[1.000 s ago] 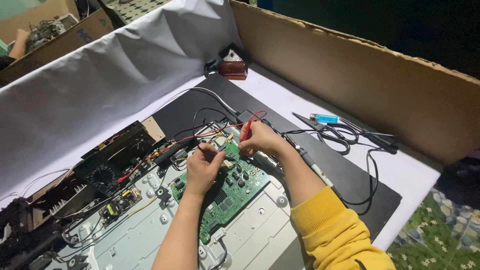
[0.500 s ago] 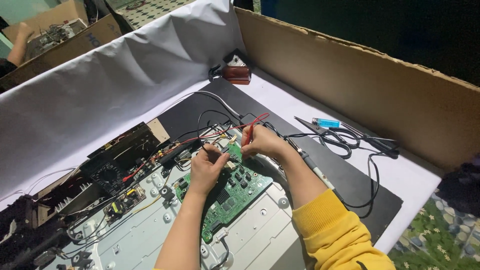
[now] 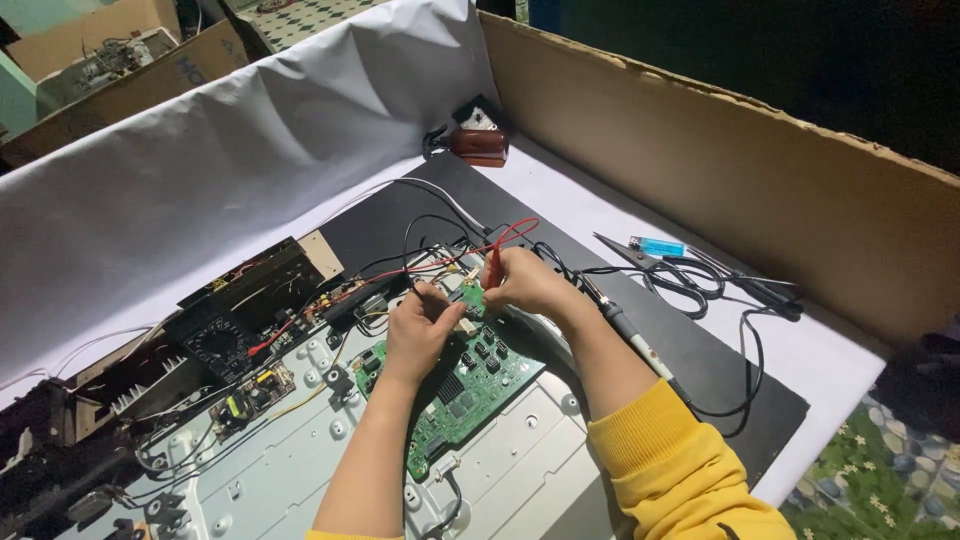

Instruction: Testing various components on a television circuit board using a digital multimeter

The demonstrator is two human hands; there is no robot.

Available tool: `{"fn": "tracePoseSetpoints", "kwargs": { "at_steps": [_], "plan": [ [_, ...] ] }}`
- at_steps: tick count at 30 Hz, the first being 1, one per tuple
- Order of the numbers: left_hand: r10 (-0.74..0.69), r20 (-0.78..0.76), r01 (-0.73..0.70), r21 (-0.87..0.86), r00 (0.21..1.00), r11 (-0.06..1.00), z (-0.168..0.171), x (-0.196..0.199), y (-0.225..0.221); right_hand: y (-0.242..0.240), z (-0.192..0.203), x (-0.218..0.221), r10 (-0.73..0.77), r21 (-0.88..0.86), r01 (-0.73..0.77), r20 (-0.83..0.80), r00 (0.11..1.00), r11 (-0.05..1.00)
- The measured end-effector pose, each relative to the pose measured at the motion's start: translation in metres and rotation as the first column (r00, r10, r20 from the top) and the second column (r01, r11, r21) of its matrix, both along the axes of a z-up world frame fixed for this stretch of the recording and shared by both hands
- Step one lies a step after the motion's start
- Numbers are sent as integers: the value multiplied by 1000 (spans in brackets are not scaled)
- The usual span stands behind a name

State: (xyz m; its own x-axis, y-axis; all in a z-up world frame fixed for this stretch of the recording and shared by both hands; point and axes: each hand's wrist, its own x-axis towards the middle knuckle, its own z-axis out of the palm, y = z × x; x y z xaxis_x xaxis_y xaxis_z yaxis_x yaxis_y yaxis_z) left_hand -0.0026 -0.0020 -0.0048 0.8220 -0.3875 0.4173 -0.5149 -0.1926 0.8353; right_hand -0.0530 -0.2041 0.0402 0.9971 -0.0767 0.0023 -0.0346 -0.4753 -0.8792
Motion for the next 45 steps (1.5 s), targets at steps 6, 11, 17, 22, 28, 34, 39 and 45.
{"fn": "tracePoseSetpoints", "kwargs": {
  "at_steps": [6, 11, 17, 22, 28, 34, 39, 45],
  "plan": [
    [-5, -18, 5, 2, 1000, 1000, 2, -2, 0, 2, 1, -1, -8, -7, 8, -4, 1000, 1000],
    [-8, -26, 8, 3, 1000, 1000, 1, 1, 1, 0, -3, 2, -4, -3, 4, -3, 1000, 1000],
    [-11, -33, 11, 0, 999, 1000, -3, 2, 1, -7, -8, 5, -12, -4, 12, -7, 1000, 1000],
    [5, -1, -5, 16, 1000, 1000, -2, -1, 0, -8, 2, -2, -5, -2, 5, -68, 998, 1000],
    [25, 34, -26, 43, 999, 999, -2, -2, -1, -3, 11, -6, 7, -24, -10, -117, 993, 1000],
    [-8, -16, 6, -115, 1000, 993, 14, -14, -4, -26, -10, 6, 39, 269, -10, -102, 994, 963],
    [-46, 52, 50, -68, 998, 996, -2, -3, -9, -28, -9, -4, 46, 388, 9, -133, 990, 921],
    [-48, 28, 49, -59, 998, 997, -2, -7, -8, -32, -18, 4, 131, 286, -106, -70, 989, 952]
  ]
}}
